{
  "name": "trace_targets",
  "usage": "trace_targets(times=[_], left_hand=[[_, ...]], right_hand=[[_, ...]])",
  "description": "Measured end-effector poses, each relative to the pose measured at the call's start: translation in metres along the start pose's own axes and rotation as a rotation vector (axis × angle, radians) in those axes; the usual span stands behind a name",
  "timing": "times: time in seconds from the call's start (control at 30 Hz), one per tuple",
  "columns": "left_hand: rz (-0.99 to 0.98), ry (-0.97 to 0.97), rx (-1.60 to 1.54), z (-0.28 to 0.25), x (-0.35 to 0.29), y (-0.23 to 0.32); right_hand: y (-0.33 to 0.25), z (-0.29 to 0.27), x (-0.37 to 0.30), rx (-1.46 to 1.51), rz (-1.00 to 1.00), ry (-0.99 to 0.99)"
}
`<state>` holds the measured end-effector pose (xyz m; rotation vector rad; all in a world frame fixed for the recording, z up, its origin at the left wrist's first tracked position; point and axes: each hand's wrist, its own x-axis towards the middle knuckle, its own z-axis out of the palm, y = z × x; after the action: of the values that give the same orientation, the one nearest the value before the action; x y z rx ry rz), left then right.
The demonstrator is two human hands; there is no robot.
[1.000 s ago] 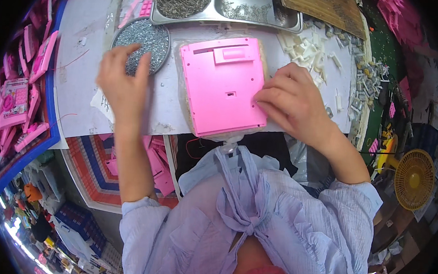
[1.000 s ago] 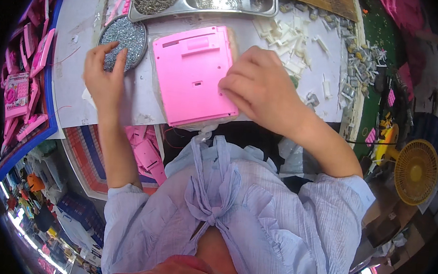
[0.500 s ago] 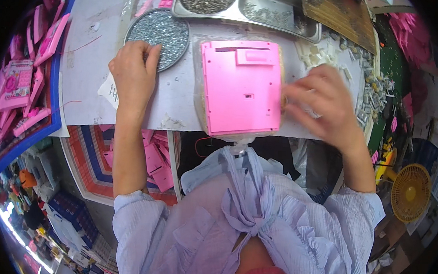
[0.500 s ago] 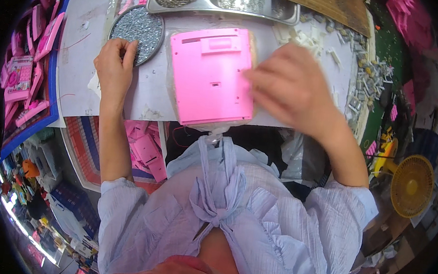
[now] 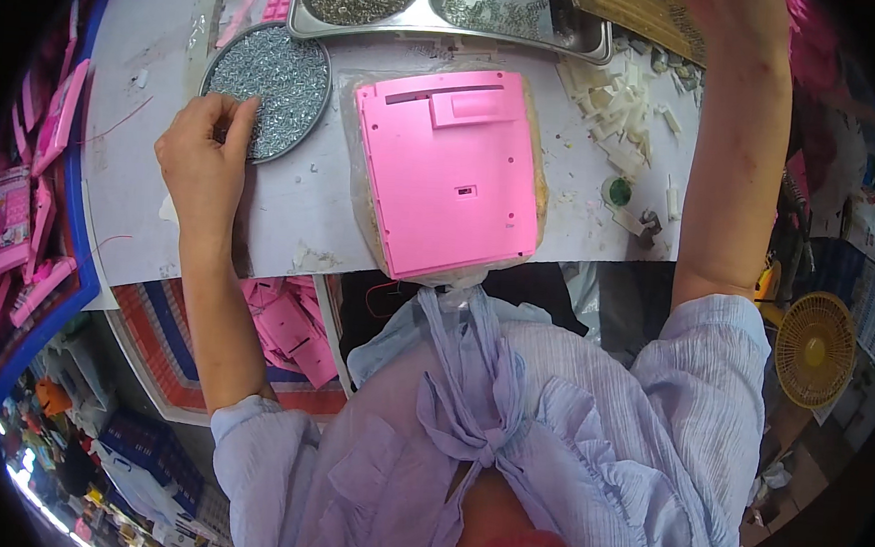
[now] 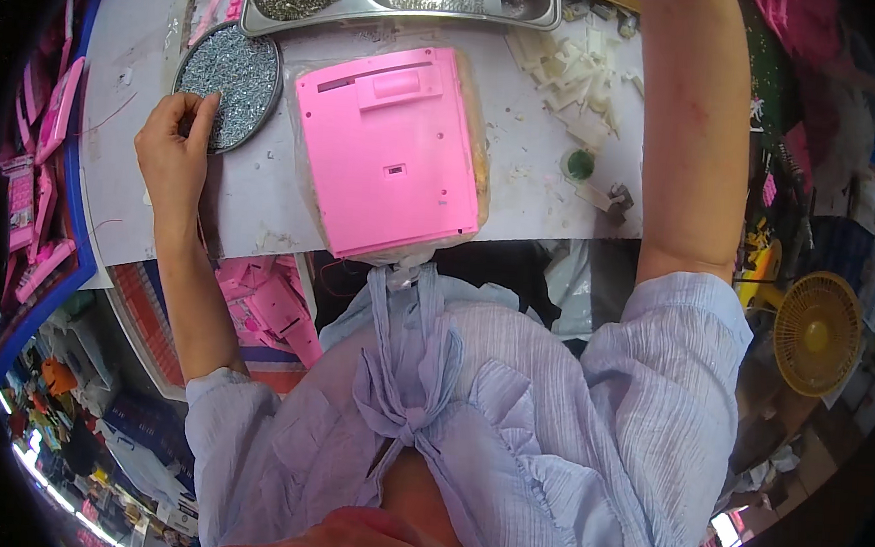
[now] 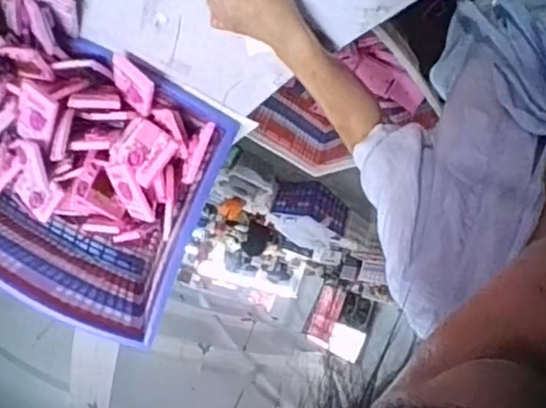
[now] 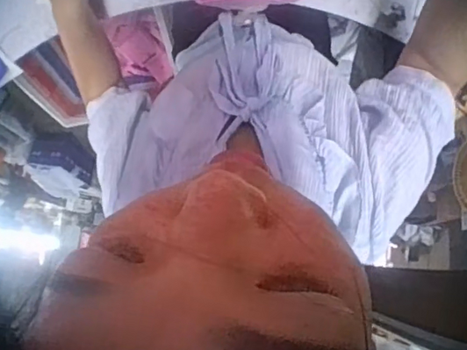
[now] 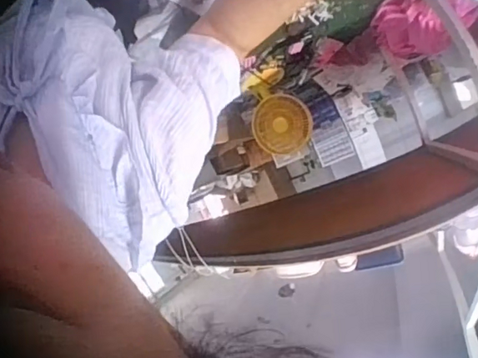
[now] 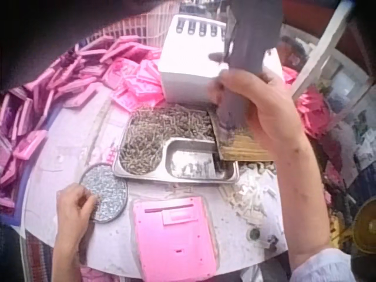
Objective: Assembling and soldering internal components like speakers and circuit boards into a pink toy housing.
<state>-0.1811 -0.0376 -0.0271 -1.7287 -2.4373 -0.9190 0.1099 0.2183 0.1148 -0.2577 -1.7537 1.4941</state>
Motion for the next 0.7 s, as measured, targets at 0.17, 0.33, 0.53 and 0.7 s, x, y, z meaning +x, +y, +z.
trace_targets(times=[0.17,0.33,0.53,0.7], left_hand=[[-0.051,-0.117,-0.016,-0.004,-0.002,0.003],[0.257,-0.122,-0.374,0.001,-0.030,0.082],[0.387,-0.248,-0.434,-0.006,-0.056,0.147],[0.348,-0.230,-0.493,-0.002,-0.068,0.158]], right_hand=[[0.011,0.013,-0.064,0.241,0.006,-0.193],[-0.017,0.029,-0.135,0.166,0.066,-0.136],[-0.037,0.032,-0.155,0.198,0.081,0.089],[-0.040,0.048,-0.149,0.322,0.106,-0.014]])
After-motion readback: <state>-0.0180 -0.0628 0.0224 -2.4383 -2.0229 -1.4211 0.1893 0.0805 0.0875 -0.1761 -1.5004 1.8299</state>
